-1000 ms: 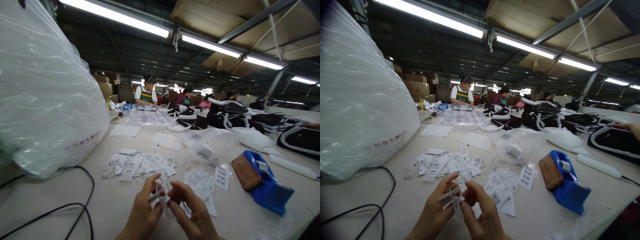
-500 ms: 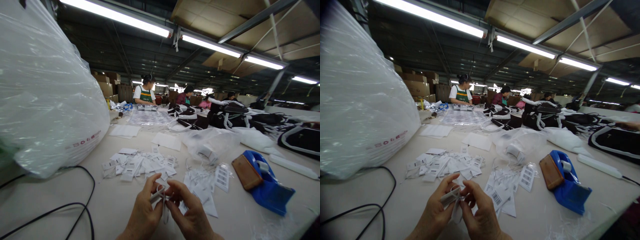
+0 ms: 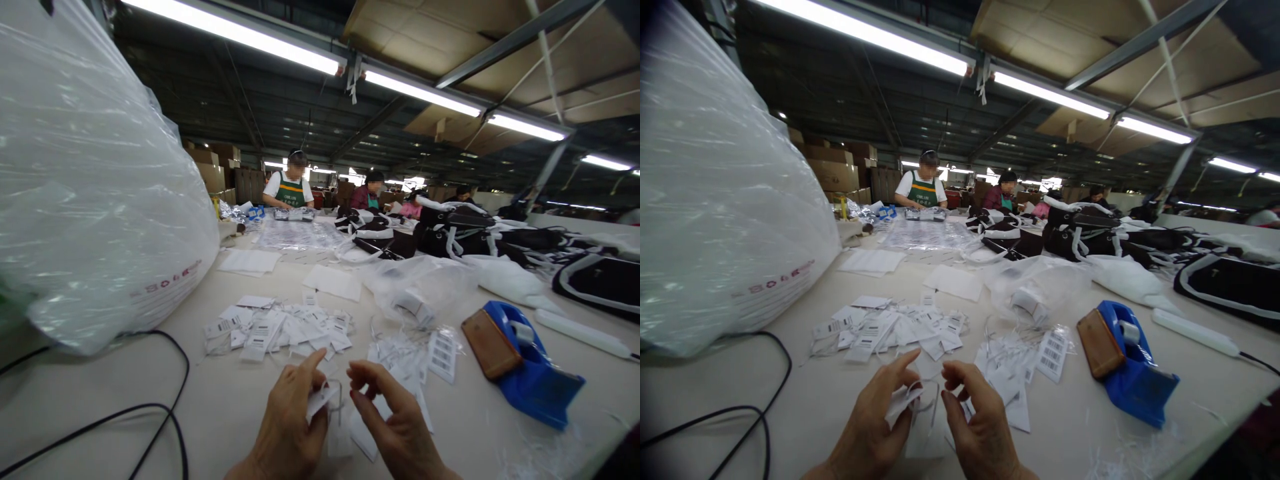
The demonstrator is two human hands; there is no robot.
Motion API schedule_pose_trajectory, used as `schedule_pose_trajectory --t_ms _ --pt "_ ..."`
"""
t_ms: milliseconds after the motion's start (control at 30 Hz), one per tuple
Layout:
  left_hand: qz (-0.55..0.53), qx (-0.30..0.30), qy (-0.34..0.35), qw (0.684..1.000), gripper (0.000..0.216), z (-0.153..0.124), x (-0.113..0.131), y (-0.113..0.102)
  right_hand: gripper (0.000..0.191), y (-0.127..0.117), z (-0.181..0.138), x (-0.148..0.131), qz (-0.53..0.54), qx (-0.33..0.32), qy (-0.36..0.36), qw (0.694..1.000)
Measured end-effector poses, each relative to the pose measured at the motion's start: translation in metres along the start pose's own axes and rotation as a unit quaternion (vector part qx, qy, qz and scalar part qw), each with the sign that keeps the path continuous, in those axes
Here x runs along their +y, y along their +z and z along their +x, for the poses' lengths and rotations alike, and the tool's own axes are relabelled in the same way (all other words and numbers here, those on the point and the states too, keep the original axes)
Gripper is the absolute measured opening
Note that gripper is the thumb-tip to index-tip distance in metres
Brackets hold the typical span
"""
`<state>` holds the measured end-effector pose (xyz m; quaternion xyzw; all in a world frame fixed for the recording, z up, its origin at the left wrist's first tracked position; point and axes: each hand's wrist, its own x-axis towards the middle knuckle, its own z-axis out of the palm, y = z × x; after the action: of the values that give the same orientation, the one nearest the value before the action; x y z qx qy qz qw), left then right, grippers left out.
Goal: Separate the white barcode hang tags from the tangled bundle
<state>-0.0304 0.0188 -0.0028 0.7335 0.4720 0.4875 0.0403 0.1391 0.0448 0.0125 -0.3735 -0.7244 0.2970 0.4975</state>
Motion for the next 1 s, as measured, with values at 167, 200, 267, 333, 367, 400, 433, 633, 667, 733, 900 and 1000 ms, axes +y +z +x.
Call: schedule_pose_trajectory --t_ms 167,200,267,333,367,400,433,633,667,733,900,1000 --pt "-0.037 0.038 -0.039 0.998 0.056 -0.001 0.004 0.004 0.044 0.002 0.014 -0.001 0.035 -0.076 0.128 0.988" --pt "-0.043 0.04 -0.044 0.997 0.054 -0.001 0.005 0.004 0.047 0.004 0.017 -0.001 0.06 -0.092 0.147 0.983" --pt "-0.051 0.04 -0.055 0.996 0.052 -0.002 0.005 0.004 0.05 0.01 0.021 0.0 0.116 -0.121 0.171 0.971" --pt "-0.053 0.037 -0.06 0.996 0.053 -0.001 0.003 0.003 0.044 0.014 0.024 -0.001 0.152 -0.118 0.176 0.965" --pt "-0.047 0.038 -0.059 0.996 0.054 -0.001 0.003 0.002 0.039 0.014 0.025 -0.002 0.16 -0.103 0.174 0.966" --pt "-0.035 0.038 -0.053 0.997 0.057 0.0 0.001 0.001 0.035 0.013 0.026 -0.004 0.168 -0.085 0.17 0.967" --pt "-0.017 0.035 -0.04 0.998 0.059 0.001 0.0 0.0 0.033 0.011 0.027 -0.008 0.18 -0.068 0.168 0.967" --pt "0.107 0.002 0.047 0.993 0.057 0.007 -0.001 -0.005 0.032 -0.01 0.03 -0.043 0.262 -0.042 0.164 0.95" --pt "0.119 0.005 0.052 0.992 0.054 0.007 -0.001 -0.005 0.032 -0.013 0.029 -0.048 0.262 -0.043 0.159 0.951" --pt "0.132 0.011 0.047 0.99 0.052 0.007 -0.001 -0.005 0.031 -0.018 0.027 -0.055 0.264 -0.049 0.146 0.952" --pt "0.107 0.01 -0.02 0.994 0.048 0.007 -0.001 -0.003 0.027 -0.027 0.024 -0.066 0.273 -0.058 0.128 0.952" --pt "0.068 0.011 -0.06 0.996 0.044 0.008 0.0 -0.004 0.027 -0.032 0.024 -0.072 0.271 -0.073 0.121 0.952"
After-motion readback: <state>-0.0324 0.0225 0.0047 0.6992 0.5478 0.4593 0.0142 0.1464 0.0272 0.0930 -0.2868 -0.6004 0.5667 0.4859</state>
